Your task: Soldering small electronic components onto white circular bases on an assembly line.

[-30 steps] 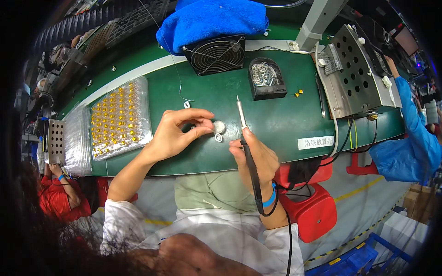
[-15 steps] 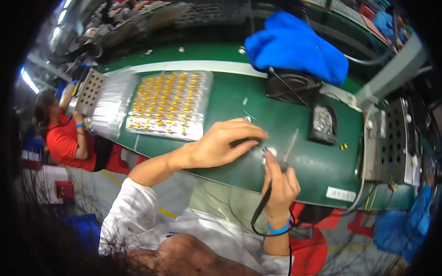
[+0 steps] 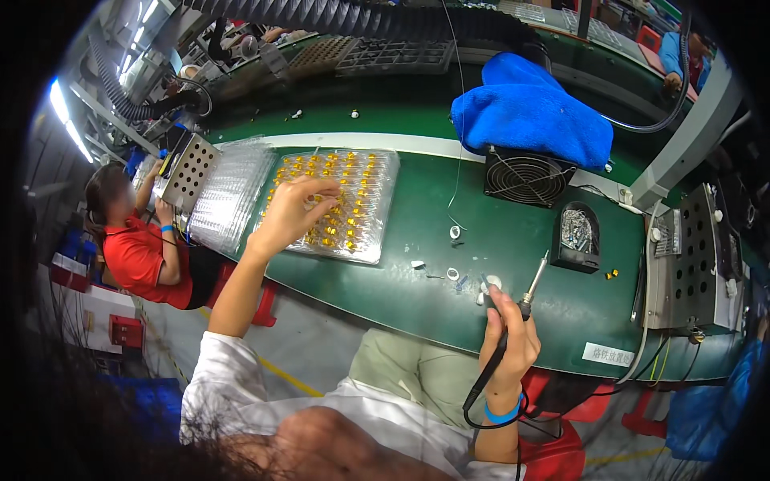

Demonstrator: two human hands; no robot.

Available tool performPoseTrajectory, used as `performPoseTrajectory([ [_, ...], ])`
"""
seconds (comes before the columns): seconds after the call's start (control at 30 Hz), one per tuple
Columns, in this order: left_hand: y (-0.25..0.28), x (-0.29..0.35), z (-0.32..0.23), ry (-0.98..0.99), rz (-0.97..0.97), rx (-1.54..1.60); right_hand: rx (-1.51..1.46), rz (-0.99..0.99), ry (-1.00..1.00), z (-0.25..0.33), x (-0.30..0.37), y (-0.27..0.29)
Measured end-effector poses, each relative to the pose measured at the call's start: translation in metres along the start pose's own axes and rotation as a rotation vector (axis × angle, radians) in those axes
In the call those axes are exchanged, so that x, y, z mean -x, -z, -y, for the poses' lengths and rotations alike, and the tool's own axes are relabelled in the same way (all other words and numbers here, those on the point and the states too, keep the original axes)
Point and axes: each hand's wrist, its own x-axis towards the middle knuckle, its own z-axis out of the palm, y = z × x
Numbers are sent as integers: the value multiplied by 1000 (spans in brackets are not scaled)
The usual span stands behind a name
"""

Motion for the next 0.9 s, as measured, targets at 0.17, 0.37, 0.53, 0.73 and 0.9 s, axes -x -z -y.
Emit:
performPoseTrajectory([
  [0.17, -2, -4, -9, 122, -55, 277, 38, -2, -1, 1, -1, 1],
  [0.37, -29, -19, -53, 9, 51, 1037, -18, -6, 77, -3, 3, 8],
  [0.53, -54, -34, -107, -95, 198, 1112, -40, -26, 114, -7, 14, 19],
  [0.73, -90, -36, -136, -46, 372, 1202, -28, -56, 52, -9, 27, 44],
  [0.9, -117, -29, -136, -187, 326, 986, 10, -52, 29, -12, 31, 44],
])
